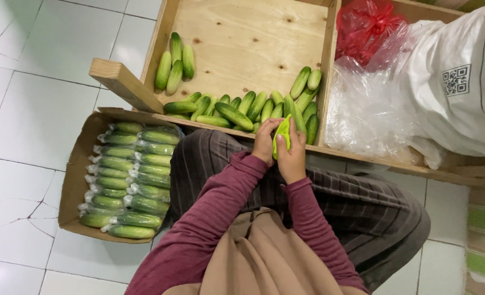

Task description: The person wraps individual cucumbers in plastic film, secures them with tape, and places them into a cardboard box.

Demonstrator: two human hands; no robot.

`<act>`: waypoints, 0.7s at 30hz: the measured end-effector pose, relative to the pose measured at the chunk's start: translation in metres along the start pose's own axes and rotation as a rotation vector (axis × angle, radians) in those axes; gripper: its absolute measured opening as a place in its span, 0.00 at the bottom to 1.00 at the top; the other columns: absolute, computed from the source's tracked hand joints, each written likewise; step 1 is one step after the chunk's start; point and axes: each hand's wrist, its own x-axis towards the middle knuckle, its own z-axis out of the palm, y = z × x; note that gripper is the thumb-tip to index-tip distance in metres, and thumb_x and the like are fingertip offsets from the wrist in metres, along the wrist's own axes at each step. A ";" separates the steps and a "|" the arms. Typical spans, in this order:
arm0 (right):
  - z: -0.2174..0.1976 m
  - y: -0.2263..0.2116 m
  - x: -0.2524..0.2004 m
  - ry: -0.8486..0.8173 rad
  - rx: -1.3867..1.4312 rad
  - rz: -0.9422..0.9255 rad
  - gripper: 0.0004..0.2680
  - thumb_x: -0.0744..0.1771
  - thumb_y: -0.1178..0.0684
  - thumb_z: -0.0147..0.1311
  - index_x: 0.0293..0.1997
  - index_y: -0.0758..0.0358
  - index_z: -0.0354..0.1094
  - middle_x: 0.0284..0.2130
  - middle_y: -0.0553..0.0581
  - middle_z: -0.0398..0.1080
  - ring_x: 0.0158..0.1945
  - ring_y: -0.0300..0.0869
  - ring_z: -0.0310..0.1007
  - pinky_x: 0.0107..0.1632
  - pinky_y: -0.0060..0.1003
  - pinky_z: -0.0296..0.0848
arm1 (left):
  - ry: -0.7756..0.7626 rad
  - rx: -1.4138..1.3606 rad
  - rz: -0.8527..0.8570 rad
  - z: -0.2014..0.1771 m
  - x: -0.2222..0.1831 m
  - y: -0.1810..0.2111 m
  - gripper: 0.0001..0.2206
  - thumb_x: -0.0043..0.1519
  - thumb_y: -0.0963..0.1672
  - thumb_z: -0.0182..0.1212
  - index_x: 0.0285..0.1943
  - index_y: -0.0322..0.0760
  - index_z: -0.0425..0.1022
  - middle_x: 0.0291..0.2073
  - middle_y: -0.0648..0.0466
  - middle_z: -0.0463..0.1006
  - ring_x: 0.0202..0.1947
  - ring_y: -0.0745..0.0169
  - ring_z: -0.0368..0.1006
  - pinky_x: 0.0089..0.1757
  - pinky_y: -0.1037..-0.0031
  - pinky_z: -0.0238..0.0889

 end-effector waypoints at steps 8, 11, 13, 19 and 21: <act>0.004 -0.012 -0.028 -0.036 0.044 -0.041 0.19 0.71 0.56 0.51 0.74 0.52 0.60 0.48 0.61 0.62 0.53 0.50 0.67 0.62 0.44 0.63 | 0.106 -0.308 -0.106 -0.014 0.020 -0.010 0.09 0.66 0.45 0.50 0.50 0.42 0.73 0.34 0.50 0.81 0.34 0.64 0.76 0.41 0.75 0.69; 0.003 -0.002 -0.024 -0.020 0.067 -0.052 0.19 0.71 0.57 0.52 0.73 0.52 0.63 0.47 0.60 0.63 0.53 0.47 0.68 0.62 0.42 0.63 | 0.110 -0.309 -0.170 -0.015 0.025 -0.018 0.11 0.65 0.46 0.51 0.51 0.41 0.73 0.32 0.51 0.81 0.32 0.65 0.76 0.39 0.76 0.69; 0.004 0.009 -0.020 -0.007 0.071 -0.057 0.18 0.71 0.57 0.53 0.72 0.52 0.64 0.47 0.60 0.64 0.53 0.46 0.68 0.62 0.42 0.63 | 0.104 -0.275 -0.204 -0.011 0.027 -0.022 0.13 0.65 0.47 0.52 0.53 0.39 0.75 0.33 0.51 0.82 0.32 0.65 0.76 0.39 0.76 0.70; -0.002 0.040 0.003 0.047 0.029 -0.018 0.18 0.72 0.54 0.52 0.74 0.51 0.60 0.45 0.60 0.64 0.52 0.45 0.68 0.60 0.42 0.64 | -0.021 -0.188 -0.271 -0.007 0.022 -0.048 0.16 0.65 0.47 0.55 0.58 0.36 0.76 0.43 0.45 0.83 0.41 0.56 0.79 0.47 0.66 0.73; -0.003 0.046 0.013 0.032 0.008 0.000 0.18 0.72 0.54 0.53 0.73 0.50 0.61 0.45 0.60 0.65 0.53 0.46 0.70 0.60 0.41 0.65 | -0.033 -0.160 -0.224 -0.009 0.028 -0.057 0.14 0.65 0.46 0.56 0.55 0.37 0.79 0.44 0.46 0.82 0.43 0.56 0.79 0.48 0.67 0.73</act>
